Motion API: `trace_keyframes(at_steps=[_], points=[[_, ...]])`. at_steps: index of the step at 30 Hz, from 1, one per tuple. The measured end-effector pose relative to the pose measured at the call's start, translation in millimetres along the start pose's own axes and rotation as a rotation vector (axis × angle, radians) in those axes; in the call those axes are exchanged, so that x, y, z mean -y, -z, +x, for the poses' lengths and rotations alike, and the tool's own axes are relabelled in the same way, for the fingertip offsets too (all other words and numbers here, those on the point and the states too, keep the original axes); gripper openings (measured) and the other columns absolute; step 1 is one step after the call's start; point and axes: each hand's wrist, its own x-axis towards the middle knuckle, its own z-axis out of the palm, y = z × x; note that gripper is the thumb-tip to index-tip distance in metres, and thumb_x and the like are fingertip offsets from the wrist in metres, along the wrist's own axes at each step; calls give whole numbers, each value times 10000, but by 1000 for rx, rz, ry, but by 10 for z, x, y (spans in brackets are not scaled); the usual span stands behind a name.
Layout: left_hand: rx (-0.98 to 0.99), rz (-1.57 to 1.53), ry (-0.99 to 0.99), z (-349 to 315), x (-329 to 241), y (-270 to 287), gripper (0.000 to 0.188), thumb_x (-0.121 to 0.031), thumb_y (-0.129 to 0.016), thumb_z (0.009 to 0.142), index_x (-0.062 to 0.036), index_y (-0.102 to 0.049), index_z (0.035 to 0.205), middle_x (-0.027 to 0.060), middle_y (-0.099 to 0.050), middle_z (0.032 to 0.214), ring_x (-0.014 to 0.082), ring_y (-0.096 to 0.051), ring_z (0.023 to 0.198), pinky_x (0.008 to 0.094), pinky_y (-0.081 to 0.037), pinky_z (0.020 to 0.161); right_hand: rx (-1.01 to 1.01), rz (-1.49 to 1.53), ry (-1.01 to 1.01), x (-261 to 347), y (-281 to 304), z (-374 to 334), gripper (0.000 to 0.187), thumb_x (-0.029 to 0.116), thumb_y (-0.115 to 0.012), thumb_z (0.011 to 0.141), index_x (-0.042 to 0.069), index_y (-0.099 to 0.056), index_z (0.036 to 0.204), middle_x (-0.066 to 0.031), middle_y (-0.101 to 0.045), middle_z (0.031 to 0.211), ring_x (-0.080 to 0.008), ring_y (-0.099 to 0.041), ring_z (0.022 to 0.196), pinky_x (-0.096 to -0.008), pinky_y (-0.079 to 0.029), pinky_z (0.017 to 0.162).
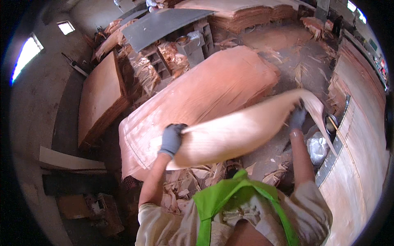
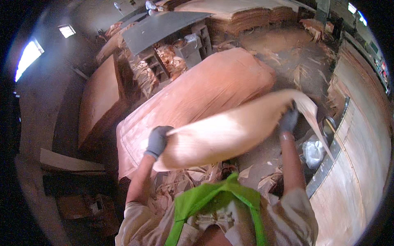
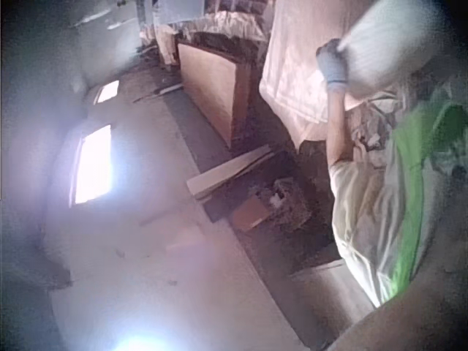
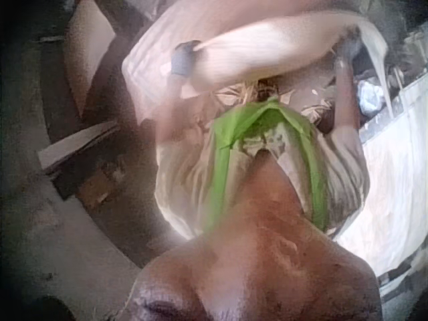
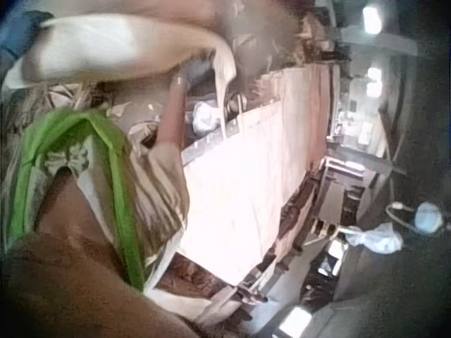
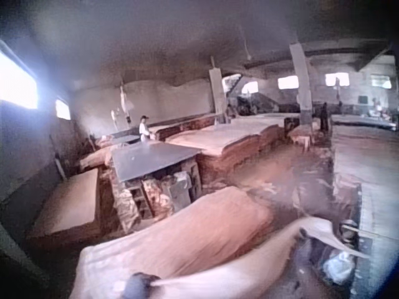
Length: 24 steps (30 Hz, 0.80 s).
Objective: The person applies a patch of wood veneer to a large plywood sheet using glue and a small knife to trim the edges, then repeats the process on a second sheet.
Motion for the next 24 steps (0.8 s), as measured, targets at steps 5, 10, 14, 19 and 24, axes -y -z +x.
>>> trace_keyframes(at_steps=[5, 10, 14, 19, 24], points=[[112, 5, 464, -49, 1191, 60, 184, -171, -560, 837, -69, -646, 963, 143, -656, 748, 294, -645, 709, 372, -495, 637, 321, -946, 313, -1804, -1698, 929, 295, 193, -431, 926, 40, -507, 1166, -170, -492, 1258, -309, -441, 1181, -376, -338, 998], [76, -166, 795, -76, 2281, -131, 174, -120, -549, 823, -27, -685, 877, 85, -675, 743, 154, -612, 631, 305, -473, 578, 607, -1183, 238, -2814, -2748, 1191, 219, 204, -481, 881, 154, -601, 1057, -144, -577, 1115, -309, -526, 1057, -403, -442, 873], [233, 73, 1080, -236, 3002, -125, 303, -260, -502, 839, -12, -674, 866, 192, -654, 848, 308, -625, 756, 409, -485, 675, 752, -885, -129, -3196, -2795, 952, 292, 216, -502, 911, 105, -541, 1178, -72, -599, 1151, -185, -539, 1092, -276, -454, 870], [83, 544, 686, -449, 3324, -534, 272, -279, -521, 864, -35, -635, 899, 178, -636, 818, 365, -588, 730, 461, -471, 644, 495, -617, -847, -2609, -1509, 688, 199, 156, -492, 909, 92, -600, 1064, -72, -604, 890, -185, -567, 772, -344, -487, 666], [347, 387, 482, 1045, 2775, -2368, 240, -259, -514, 877, -49, -595, 961, 143, -594, 838, 319, -560, 746, 418, -447, 650, 213, -1043, -556, -1952, 1090, 342, 209, 252, -476, 932, 78, -563, 1012, -34, -598, 876, -169, -580, 705, -316, -504, 584]])
